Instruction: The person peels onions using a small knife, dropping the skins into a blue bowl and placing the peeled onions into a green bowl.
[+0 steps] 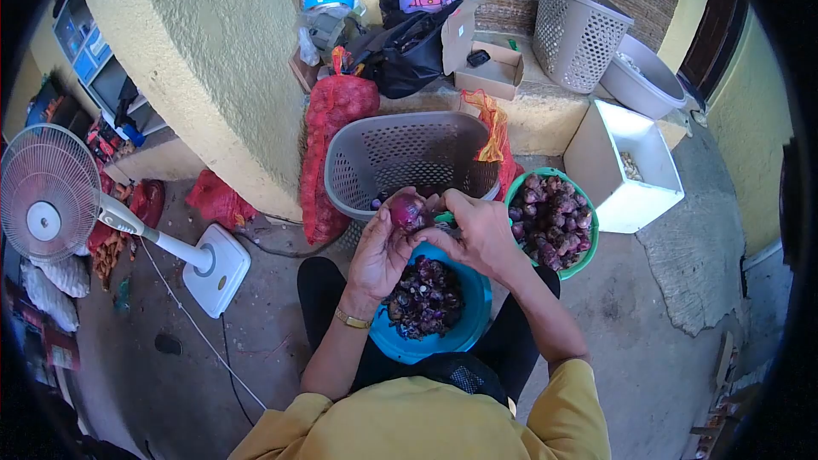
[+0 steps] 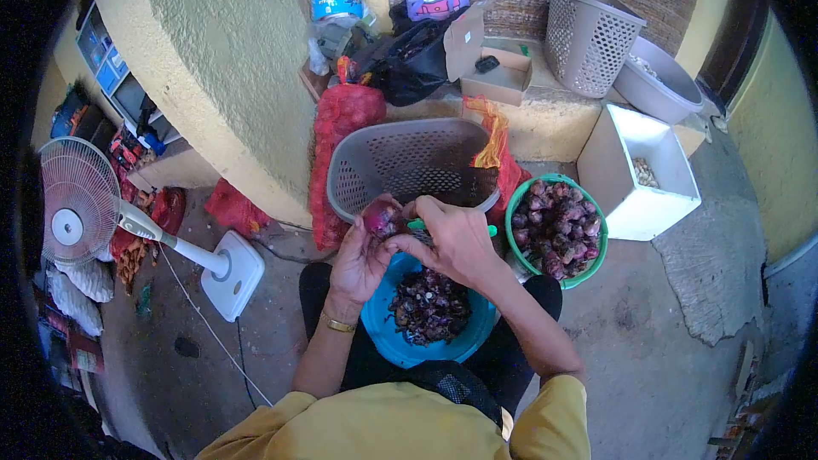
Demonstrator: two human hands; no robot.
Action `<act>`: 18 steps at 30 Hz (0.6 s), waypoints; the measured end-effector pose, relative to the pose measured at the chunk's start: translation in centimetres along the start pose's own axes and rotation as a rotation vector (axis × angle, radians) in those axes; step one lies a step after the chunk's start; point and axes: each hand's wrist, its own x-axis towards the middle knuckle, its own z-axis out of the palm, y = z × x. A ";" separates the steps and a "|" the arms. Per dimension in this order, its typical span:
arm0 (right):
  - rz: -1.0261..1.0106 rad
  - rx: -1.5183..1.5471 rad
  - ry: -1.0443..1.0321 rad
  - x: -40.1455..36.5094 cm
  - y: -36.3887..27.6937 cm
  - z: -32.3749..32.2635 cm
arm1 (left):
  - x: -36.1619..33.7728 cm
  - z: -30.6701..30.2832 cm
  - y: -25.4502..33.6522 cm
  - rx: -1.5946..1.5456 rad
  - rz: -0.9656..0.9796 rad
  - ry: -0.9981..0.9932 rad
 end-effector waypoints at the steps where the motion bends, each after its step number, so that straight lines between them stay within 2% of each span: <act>1: 0.000 0.000 0.000 -0.1 0.2 0.2 | 0.0 -0.5 -0.2 -0.019 -0.007 0.006; 10: -0.054 -0.027 -0.012 -0.6 0.1 0.3 | 0.0 -0.3 -0.4 -0.007 0.000 -0.022; 16: -0.124 -0.116 -0.105 -1.4 0.0 0.6 | 0.1 -0.3 -0.5 -0.002 -0.008 0.025; 18: -0.167 -0.104 -0.191 -2.0 0.1 1.0 | 0.2 -0.6 -0.5 -0.003 -0.005 0.018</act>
